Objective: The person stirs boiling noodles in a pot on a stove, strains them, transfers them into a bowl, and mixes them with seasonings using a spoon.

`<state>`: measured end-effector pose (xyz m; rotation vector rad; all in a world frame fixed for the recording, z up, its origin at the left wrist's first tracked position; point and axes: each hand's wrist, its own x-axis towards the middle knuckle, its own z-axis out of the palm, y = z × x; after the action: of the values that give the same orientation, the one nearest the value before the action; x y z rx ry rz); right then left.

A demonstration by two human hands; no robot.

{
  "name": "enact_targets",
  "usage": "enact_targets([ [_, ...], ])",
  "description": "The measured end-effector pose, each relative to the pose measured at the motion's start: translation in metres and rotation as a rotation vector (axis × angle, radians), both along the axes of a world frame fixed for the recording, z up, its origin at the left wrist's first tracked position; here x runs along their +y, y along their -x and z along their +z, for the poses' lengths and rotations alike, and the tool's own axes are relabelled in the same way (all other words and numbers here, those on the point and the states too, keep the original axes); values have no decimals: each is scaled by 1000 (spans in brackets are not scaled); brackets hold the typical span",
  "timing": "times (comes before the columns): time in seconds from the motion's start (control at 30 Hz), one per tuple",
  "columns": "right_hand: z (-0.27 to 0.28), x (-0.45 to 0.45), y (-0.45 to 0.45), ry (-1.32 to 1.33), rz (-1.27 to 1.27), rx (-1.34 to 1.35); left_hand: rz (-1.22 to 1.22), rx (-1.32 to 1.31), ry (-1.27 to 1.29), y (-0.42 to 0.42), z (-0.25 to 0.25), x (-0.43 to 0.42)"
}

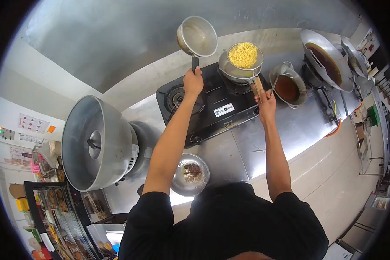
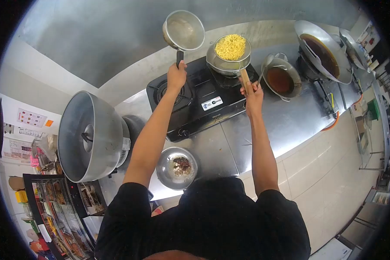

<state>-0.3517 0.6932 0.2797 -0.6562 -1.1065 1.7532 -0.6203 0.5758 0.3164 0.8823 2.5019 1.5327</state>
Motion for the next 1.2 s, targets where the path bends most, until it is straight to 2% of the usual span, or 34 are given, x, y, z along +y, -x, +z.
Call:
enact_targets([
  [0.2,-5,5,2,-11,-5,8,-99,-457,-35,-16,4,-11],
  [0.67,65,-6,24,3,105,197,-326,-879,-125,-65,11,4],
  [0.87,48,-8,33,-61,148,121,-400,-1052,-143,-76,17,7],
  [1.2,63,-25,30,-114,181,-13,-452,-1217,-236,-85,26,-15],
])
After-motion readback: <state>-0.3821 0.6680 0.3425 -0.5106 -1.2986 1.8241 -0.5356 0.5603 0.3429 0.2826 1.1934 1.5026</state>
